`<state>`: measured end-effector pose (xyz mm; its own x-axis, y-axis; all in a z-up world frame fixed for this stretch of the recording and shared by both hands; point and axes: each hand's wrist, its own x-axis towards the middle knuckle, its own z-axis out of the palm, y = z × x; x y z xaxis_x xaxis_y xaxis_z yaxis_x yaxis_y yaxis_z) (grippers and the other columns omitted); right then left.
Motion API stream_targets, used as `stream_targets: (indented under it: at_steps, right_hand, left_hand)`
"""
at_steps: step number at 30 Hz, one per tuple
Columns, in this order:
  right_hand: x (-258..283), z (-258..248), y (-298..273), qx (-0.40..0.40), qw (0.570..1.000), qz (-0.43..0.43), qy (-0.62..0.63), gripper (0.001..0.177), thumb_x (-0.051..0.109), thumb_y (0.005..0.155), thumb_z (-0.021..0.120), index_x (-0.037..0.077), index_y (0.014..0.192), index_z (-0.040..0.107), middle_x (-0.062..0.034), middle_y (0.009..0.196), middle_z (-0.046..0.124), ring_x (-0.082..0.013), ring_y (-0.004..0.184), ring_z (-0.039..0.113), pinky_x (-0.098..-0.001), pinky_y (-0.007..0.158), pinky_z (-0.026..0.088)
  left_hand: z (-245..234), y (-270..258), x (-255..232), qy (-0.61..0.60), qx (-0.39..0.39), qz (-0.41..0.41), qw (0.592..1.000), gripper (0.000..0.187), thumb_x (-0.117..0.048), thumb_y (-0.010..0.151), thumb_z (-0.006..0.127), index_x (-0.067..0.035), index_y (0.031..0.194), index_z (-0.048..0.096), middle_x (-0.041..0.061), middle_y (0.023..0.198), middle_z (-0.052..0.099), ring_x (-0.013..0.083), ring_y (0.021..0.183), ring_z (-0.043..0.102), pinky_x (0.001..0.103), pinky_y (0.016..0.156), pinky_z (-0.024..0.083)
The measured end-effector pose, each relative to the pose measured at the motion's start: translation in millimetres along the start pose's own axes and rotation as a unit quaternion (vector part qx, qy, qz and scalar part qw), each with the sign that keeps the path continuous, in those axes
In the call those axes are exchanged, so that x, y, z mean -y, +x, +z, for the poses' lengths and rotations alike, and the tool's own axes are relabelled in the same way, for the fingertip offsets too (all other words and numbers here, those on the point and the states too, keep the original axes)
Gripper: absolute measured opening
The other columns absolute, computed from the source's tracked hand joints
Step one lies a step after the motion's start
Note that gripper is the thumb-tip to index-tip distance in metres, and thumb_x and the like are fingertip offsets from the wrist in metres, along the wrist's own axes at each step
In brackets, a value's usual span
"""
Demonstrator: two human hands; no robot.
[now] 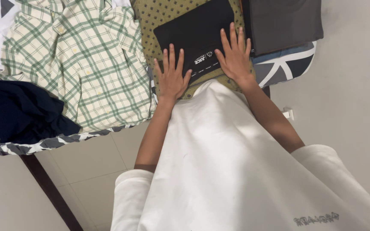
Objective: The person picks up a dark shirt from a bed and folds it into a small rectangular shape by hand.
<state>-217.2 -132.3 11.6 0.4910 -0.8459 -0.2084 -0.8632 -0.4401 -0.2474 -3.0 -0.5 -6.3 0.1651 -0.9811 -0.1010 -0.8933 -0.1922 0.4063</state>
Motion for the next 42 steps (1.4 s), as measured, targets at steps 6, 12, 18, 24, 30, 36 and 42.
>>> stream_targets:
  at_steps: [6, 12, 18, 24, 30, 36, 42]
  right_hand:
    - [-24.0, 26.4, -1.9, 0.024, 0.995, 0.011, 0.095, 0.066, 0.040, 0.112, 0.043, 0.018, 0.169, 0.019, -0.0126, 0.175, 0.000, -0.0366, 0.161, 0.000, -0.0635, 0.126, 0.007]
    - [-53.3, 57.6, -18.9, -0.249, 0.756, 0.251, 0.551, 0.060, 0.024, 0.101, 0.062, 0.010, 0.153, 0.033, -0.0177, 0.153, 0.038, -0.0286, 0.132, 0.054, -0.0425, 0.116, 0.047]
    - [-18.4, 58.9, -56.2, -0.099, 0.625, 0.341, 0.695, 0.054, 0.034, 0.099, 0.069, -0.005, 0.132, 0.051, -0.0166, 0.132, 0.057, -0.0214, 0.124, 0.057, -0.0397, 0.111, 0.049]
    - [30.7, 24.4, -61.1, -0.026, 0.585, 0.355, 0.729, 0.067, 0.044, 0.093, 0.072, -0.001, 0.136, 0.046, -0.0176, 0.135, 0.055, -0.0278, 0.130, 0.057, -0.0510, 0.108, 0.052]
    - [80.3, 24.0, -90.6, 0.081, 0.523, 0.390, 0.753, 0.056, 0.050, 0.087, 0.063, 0.026, 0.133, 0.044, -0.0104, 0.124, 0.061, -0.0281, 0.111, 0.065, -0.0491, 0.087, 0.056]
    - [101.0, 47.4, -117.3, -0.164, 0.540, 0.348, 0.749, 0.052, 0.030, 0.091, 0.078, 0.009, 0.131, 0.054, -0.0024, 0.122, 0.065, -0.0129, 0.110, 0.060, -0.0377, 0.086, 0.048]
    - [98.6, 13.2, -136.0, -0.356, 0.607, 0.330, 0.629, 0.052, 0.008, 0.088, 0.081, 0.000, 0.130, 0.051, -0.0058, 0.113, 0.064, -0.0119, 0.098, 0.062, -0.0255, 0.085, 0.055]
  left_hand:
    - [13.5, -9.3, 13.9, -0.009, 0.028, -0.017, 0.999, 0.076, -0.054, 0.107, 0.048, -0.020, 0.167, 0.019, 0.014, 0.173, 0.000, 0.0335, 0.161, 0.001, 0.067, 0.124, -0.003]
    - [25.8, -13.4, 22.5, -0.296, -0.142, -0.193, 0.925, 0.092, -0.049, 0.098, 0.068, 0.004, 0.159, 0.023, 0.031, 0.162, 0.022, 0.0404, 0.152, 0.024, 0.052, 0.124, 0.019]
    - [-0.8, -12.0, 21.7, -0.490, 0.030, -0.271, 0.828, 0.075, -0.050, 0.082, 0.075, 0.008, 0.128, 0.065, 0.021, 0.121, 0.074, 0.0261, 0.108, 0.069, 0.033, 0.096, 0.052]
    - [-3.7, -3.1, 25.6, -0.518, 0.078, -0.265, 0.810, 0.071, -0.045, 0.085, 0.081, 0.010, 0.123, 0.062, 0.016, 0.111, 0.069, 0.0215, 0.101, 0.066, 0.032, 0.093, 0.052]
    - [13.0, -10.5, -1.4, -0.674, 0.151, -0.334, 0.641, 0.069, -0.042, 0.079, 0.084, 0.007, 0.119, 0.055, 0.014, 0.106, 0.069, 0.0222, 0.095, 0.071, 0.033, 0.080, 0.059]
    - [55.6, -42.1, -36.6, -0.721, 0.295, -0.319, 0.540, 0.061, -0.049, 0.088, 0.077, -0.012, 0.132, 0.057, 0.002, 0.106, 0.063, 0.0138, 0.087, 0.057, 0.032, 0.064, 0.036]
    - [70.1, -68.2, -91.3, -0.754, 0.420, -0.286, 0.416, 0.076, -0.068, 0.089, 0.063, -0.017, 0.144, 0.052, 0.008, 0.122, 0.060, 0.0198, 0.107, 0.056, 0.039, 0.080, 0.043]
